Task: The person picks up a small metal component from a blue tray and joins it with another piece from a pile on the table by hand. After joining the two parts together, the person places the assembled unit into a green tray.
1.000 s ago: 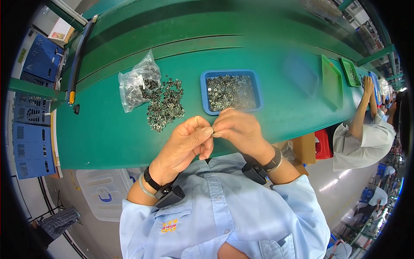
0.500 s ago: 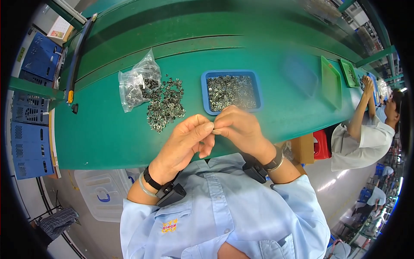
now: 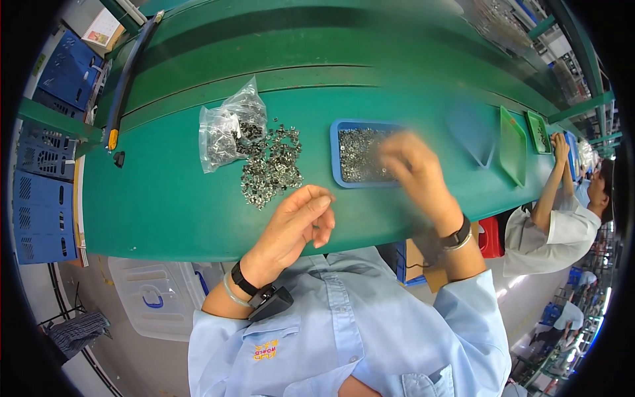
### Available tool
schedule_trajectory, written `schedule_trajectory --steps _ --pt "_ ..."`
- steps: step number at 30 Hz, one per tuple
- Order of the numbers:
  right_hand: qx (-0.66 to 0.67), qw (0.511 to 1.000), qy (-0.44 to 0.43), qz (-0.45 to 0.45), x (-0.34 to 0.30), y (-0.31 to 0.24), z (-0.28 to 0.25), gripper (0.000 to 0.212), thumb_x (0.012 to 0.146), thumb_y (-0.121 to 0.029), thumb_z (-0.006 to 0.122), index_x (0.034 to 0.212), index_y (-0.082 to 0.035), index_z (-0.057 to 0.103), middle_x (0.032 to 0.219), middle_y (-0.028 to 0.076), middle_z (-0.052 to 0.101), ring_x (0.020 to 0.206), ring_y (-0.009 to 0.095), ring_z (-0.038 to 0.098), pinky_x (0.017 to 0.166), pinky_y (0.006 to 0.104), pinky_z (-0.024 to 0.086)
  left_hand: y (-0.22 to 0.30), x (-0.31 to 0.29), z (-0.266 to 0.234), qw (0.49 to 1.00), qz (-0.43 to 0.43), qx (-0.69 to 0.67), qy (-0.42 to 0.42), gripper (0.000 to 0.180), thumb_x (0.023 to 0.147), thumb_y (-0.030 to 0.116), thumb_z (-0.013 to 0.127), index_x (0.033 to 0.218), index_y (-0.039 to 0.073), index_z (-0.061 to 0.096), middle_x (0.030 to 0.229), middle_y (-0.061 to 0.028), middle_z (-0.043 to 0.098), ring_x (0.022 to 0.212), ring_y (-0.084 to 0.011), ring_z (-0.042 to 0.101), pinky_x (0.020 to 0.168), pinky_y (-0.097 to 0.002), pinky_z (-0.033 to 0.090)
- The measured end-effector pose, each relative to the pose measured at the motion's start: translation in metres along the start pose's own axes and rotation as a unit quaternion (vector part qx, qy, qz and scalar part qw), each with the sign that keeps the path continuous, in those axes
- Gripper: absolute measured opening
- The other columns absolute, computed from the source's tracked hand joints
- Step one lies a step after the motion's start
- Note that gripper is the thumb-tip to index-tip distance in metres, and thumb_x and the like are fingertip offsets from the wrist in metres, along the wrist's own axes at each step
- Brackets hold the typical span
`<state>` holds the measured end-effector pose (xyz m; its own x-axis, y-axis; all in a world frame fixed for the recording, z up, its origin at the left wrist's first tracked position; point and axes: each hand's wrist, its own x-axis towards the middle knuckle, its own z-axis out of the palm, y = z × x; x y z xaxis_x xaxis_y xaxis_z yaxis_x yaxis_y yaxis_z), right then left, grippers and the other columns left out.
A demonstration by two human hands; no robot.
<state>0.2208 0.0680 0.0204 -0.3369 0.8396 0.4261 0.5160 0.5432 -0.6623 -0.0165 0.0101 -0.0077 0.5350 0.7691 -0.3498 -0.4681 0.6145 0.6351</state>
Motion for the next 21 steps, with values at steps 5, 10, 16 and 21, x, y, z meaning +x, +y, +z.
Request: schedule_trajectory --steps 5,10,16,21 --pt "-0.107 0.988 -0.077 -0.077 0.049 0.011 0.017 0.018 0.079 0.003 0.059 0.096 -0.002 0.063 0.089 0.012 0.06 0.086 0.03 0.059 0.075 0.0368 0.048 -0.001 -0.007 -0.02 0.999 0.011 -0.028 0.026 0.021 0.096 0.017 0.051 0.113 0.004 0.05 0.088 -0.0067 0.06 0.064 -0.0127 0.056 0.053 -0.0262 0.045" --pt "-0.088 0.976 -0.157 -0.124 0.093 0.013 0.073 0.022 0.077 0.005 0.057 0.097 -0.002 0.063 0.091 0.013 0.059 0.088 0.032 0.058 0.077 0.0386 0.049 0.009 -0.01 -0.022 0.997 0.028 -0.041 0.052 0.028 0.096 0.016 0.048 0.121 0.003 0.048 0.102 -0.0108 0.06 0.076 -0.0175 0.062 0.056 -0.0291 0.049" --pt "-0.028 0.96 -0.264 -0.093 0.093 0.01 0.084 0.023 0.077 0.005 0.055 0.098 -0.003 0.063 0.093 0.013 0.059 0.09 0.032 0.059 0.078 0.04 0.049 0.016 -0.022 -0.036 0.995 0.066 -0.054 0.058 0.037 0.096 0.014 0.048 0.129 0.001 0.04 0.117 -0.0149 0.055 0.09 -0.0215 0.061 0.063 -0.0321 0.053" --pt "-0.103 0.97 -0.209 -0.062 0.101 0.012 0.07 0.018 0.078 -0.002 0.06 0.096 -0.006 0.063 0.091 0.01 0.06 0.088 0.029 0.058 0.079 0.0394 0.047 0.019 -0.023 -0.039 0.994 0.079 -0.043 0.063 0.034 0.096 0.015 0.048 0.126 0.0 0.043 0.115 -0.0146 0.056 0.089 -0.0207 0.061 0.064 -0.0321 0.053"
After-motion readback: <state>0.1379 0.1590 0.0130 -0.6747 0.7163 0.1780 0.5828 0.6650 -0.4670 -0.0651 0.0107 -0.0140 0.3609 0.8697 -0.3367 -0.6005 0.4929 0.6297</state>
